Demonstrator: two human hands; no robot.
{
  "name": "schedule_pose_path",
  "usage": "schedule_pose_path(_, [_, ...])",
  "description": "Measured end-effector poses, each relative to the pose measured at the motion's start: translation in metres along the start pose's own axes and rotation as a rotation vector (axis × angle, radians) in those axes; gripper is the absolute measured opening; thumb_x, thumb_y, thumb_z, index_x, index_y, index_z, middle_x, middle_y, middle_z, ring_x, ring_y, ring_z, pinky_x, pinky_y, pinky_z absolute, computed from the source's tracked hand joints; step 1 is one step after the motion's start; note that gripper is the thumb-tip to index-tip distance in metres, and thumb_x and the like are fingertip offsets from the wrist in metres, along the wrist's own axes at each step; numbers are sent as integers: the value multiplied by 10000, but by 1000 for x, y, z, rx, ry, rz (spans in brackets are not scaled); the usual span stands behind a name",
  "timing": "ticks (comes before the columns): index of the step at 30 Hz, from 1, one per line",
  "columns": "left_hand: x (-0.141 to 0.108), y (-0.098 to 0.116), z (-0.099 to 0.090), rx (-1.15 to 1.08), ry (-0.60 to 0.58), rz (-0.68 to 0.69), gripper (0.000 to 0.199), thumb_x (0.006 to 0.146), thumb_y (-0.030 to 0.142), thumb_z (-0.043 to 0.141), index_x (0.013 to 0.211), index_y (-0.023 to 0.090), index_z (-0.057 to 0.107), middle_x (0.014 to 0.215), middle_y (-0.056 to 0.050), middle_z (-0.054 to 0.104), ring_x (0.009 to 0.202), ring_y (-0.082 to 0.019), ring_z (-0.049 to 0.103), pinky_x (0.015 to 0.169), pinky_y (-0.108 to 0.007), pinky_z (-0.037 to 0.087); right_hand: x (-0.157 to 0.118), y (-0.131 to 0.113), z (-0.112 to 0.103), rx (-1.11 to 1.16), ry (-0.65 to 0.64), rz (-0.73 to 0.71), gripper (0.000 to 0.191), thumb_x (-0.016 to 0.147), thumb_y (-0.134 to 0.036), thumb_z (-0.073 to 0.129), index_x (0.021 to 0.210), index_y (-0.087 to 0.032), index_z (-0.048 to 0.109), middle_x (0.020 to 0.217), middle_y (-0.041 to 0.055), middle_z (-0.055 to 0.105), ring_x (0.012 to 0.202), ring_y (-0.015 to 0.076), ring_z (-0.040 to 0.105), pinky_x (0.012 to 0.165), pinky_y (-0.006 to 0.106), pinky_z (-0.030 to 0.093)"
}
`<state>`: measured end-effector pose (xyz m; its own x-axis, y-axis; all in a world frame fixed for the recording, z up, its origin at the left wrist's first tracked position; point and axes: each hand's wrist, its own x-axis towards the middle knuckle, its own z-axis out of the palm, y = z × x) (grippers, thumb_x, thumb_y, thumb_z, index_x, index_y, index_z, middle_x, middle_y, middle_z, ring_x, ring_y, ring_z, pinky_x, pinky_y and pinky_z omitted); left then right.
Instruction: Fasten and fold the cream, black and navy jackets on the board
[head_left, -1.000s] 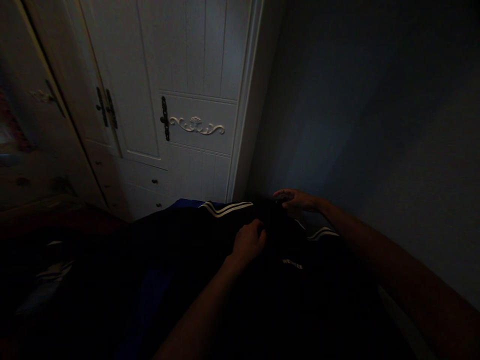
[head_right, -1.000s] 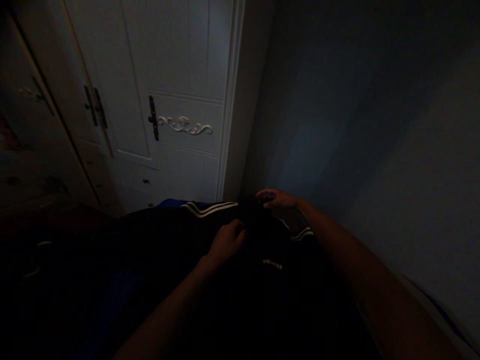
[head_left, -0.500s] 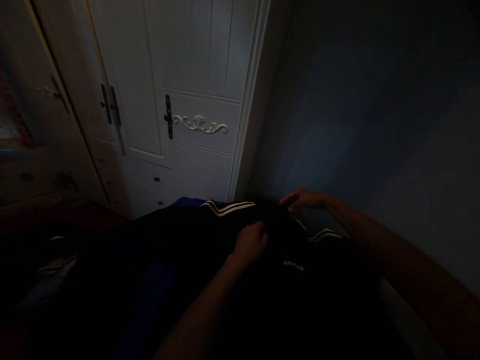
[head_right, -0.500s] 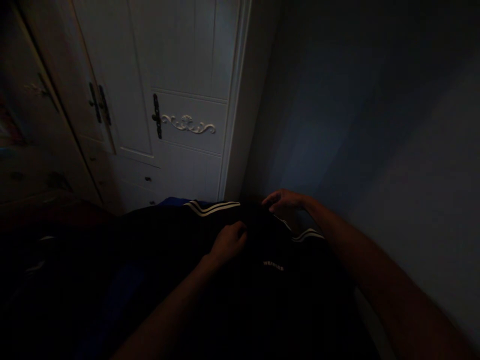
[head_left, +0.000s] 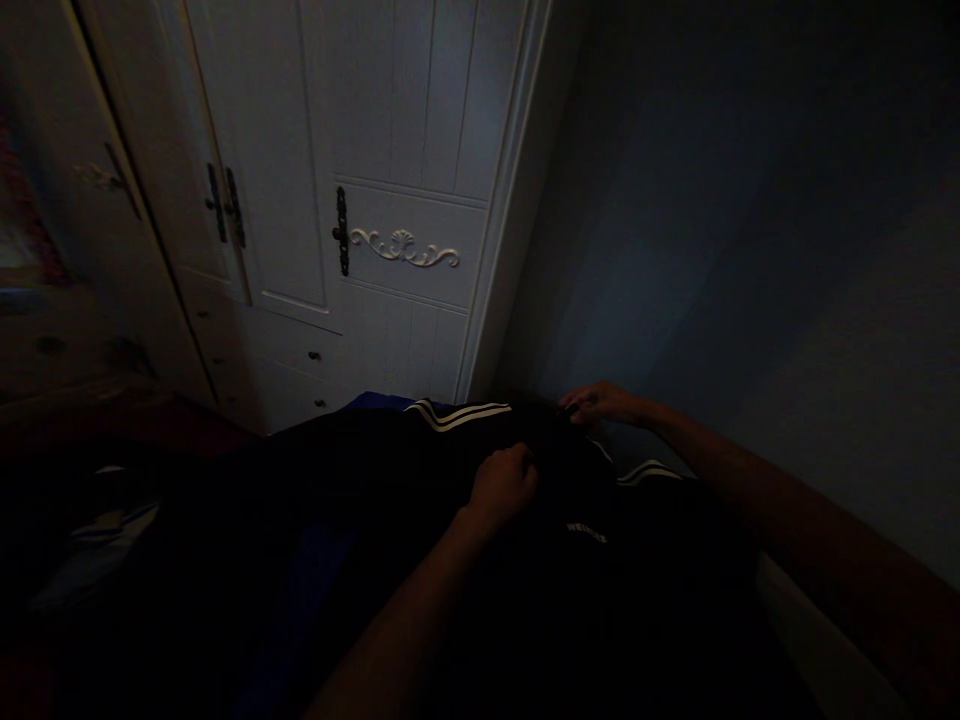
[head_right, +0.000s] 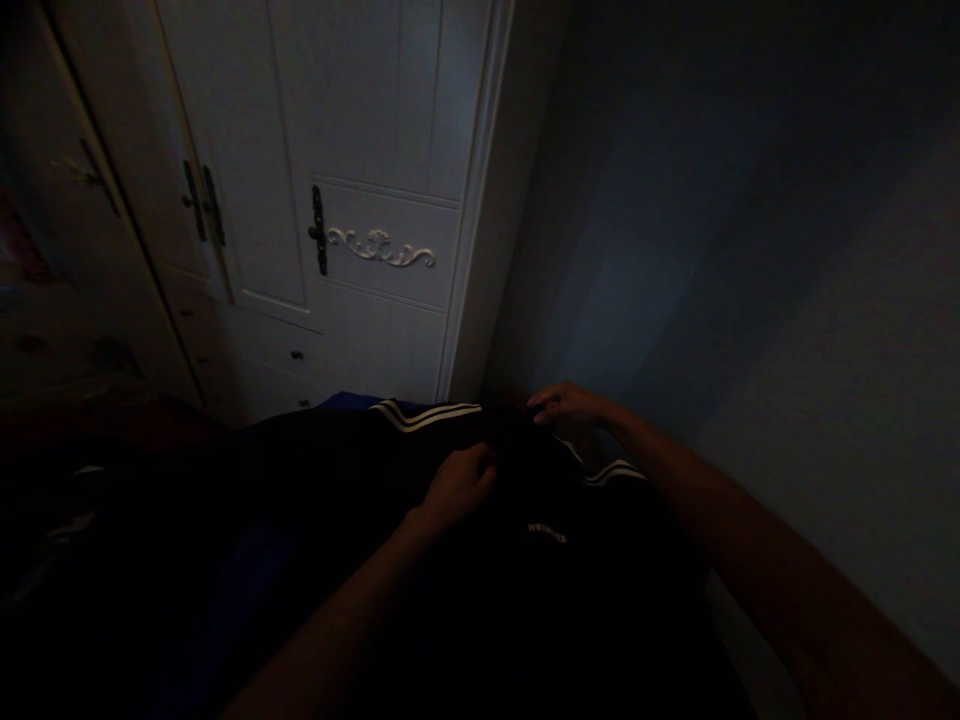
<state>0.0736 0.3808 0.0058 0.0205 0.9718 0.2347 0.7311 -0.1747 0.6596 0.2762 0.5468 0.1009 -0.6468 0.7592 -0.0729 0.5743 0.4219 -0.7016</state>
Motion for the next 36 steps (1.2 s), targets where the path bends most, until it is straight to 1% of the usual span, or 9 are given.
schedule_pose_path(2, [0, -1, 0, 9, -3, 4, 268, 889, 235, 478, 1069, 199, 674, 1011, -81, 726, 923, -194, 683, 823, -278, 507, -1, 0, -1, 19, -15, 33, 444, 545, -435, 824, 903, -176, 777, 1079, 56, 712, 941, 163, 638, 861, 283, 500])
schedule_pose_path(5, [0, -1, 1, 15, 1, 9, 276, 889, 235, 469, 1075, 200, 669, 1022, -82, 724, 933, -197, 681, 827, -280, 504, -3, -1, -1, 47, -72, 112, 565, 582, -465, 812, 1062, -173, 755, 1032, 66, 724, 880, 155, 643, 858, 298, 501])
schedule_pose_path(10, [0, 0, 1, 33, -4, 13, 259, 882, 235, 455, 1023, 186, 667, 996, -89, 724, 902, -210, 684, 787, -292, 505, -1, -7, 4, 89, -107, 122, 637, 581, -481, 824, 1128, -171, 725, 1110, 66, 705, 910, 142, 634, 852, 269, 491])
schedule_pose_path(13, [1, 0, 1, 48, -9, 7, 256, 879, 233, 451, 1012, 184, 664, 991, -87, 725, 891, -211, 686, 764, -290, 501, 3, -9, 8, 140, -127, 171, 667, 540, -505, 842, 1077, -131, 713, 981, 48, 713, 807, 102, 612, 775, 225, 466])
schedule_pose_path(15, [1, 0, 1, 53, -10, 6, 264, 882, 239, 452, 1033, 187, 661, 1010, -83, 725, 914, -210, 686, 769, -285, 498, 4, -10, 11, 144, -150, 192, 614, 549, -540, 829, 959, -102, 700, 839, 29, 690, 706, 76, 570, 696, 205, 430])
schedule_pose_path(17, [1, 0, 1, 59, -10, 4, 266, 885, 245, 449, 1036, 187, 660, 1009, -81, 725, 921, -214, 687, 769, -288, 496, 3, -11, 13, 142, -155, 185, 561, 576, -554, 811, 866, -96, 666, 768, 19, 661, 664, 67, 540, 657, 200, 406])
schedule_pose_path(26, [1, 0, 1, 67, -8, -3, 260, 878, 235, 438, 1007, 182, 658, 979, -79, 727, 890, -216, 689, 734, -288, 487, 2, -12, 25, 156, -37, 122, 564, 583, -565, 801, 858, -103, 632, 785, 15, 644, 709, 85, 562, 702, 214, 429])
schedule_pose_path(31, [0, 0, 0, 58, -5, -8, 272, 881, 240, 445, 1039, 186, 659, 1004, -79, 728, 914, -219, 689, 753, -292, 490, 0, -9, 28, 170, 14, 73, 564, 619, -552, 786, 955, -115, 668, 912, 49, 685, 812, 120, 606, 793, 251, 476])
schedule_pose_path(36, [-2, 1, 0, 42, -6, 5, 265, 883, 241, 446, 1026, 187, 663, 1007, -73, 728, 913, -217, 687, 766, -295, 494, 0, -1, 35, 199, 158, 49, 581, 595, -516, 808, 1025, -148, 672, 1025, 64, 692, 900, 149, 629, 867, 293, 507])
